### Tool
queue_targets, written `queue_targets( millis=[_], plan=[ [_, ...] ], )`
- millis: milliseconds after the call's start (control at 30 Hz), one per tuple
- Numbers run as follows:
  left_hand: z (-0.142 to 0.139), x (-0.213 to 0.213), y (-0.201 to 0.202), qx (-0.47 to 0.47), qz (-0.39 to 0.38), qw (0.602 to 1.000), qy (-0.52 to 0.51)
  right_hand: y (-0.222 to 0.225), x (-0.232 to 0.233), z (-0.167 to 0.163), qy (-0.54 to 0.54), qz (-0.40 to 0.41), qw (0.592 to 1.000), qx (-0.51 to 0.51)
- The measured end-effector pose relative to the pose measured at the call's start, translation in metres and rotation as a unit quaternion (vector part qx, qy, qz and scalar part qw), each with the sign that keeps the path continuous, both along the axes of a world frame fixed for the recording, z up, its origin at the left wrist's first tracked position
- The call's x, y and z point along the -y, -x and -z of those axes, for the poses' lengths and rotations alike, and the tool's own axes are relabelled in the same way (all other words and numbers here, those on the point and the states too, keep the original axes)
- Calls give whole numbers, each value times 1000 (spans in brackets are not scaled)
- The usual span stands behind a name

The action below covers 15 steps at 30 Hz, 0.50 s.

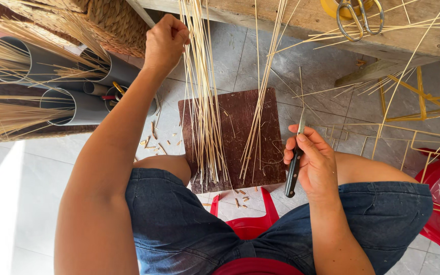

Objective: The person sits on a red stool and uses a knife to shave and shape thin bamboo strips over a wooden block. They repeatedly pull strips from a bundle, shave them, and occasionally use scissors to trim the ends.

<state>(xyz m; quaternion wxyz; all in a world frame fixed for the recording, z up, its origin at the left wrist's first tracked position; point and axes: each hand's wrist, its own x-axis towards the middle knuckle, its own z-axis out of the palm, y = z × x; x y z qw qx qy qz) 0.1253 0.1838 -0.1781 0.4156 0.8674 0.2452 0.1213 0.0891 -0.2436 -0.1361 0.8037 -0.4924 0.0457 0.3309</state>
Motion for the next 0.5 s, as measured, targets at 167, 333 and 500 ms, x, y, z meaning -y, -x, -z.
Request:
queue_targets(
  millis=[167, 333, 500],
  plan=[
    [11, 9, -8, -36, -1, 973, -230, 7, -3, 1, -8, -18, 1000, 1],
    [16, 9, -16, -114, -37, 984, -135, 9, -8, 4, -7, -25, 1000, -8],
    [21, 4, -18, -97, -28, 989, -104, 5, -12, 7, -3, -27, 1000, -8]
  ],
)
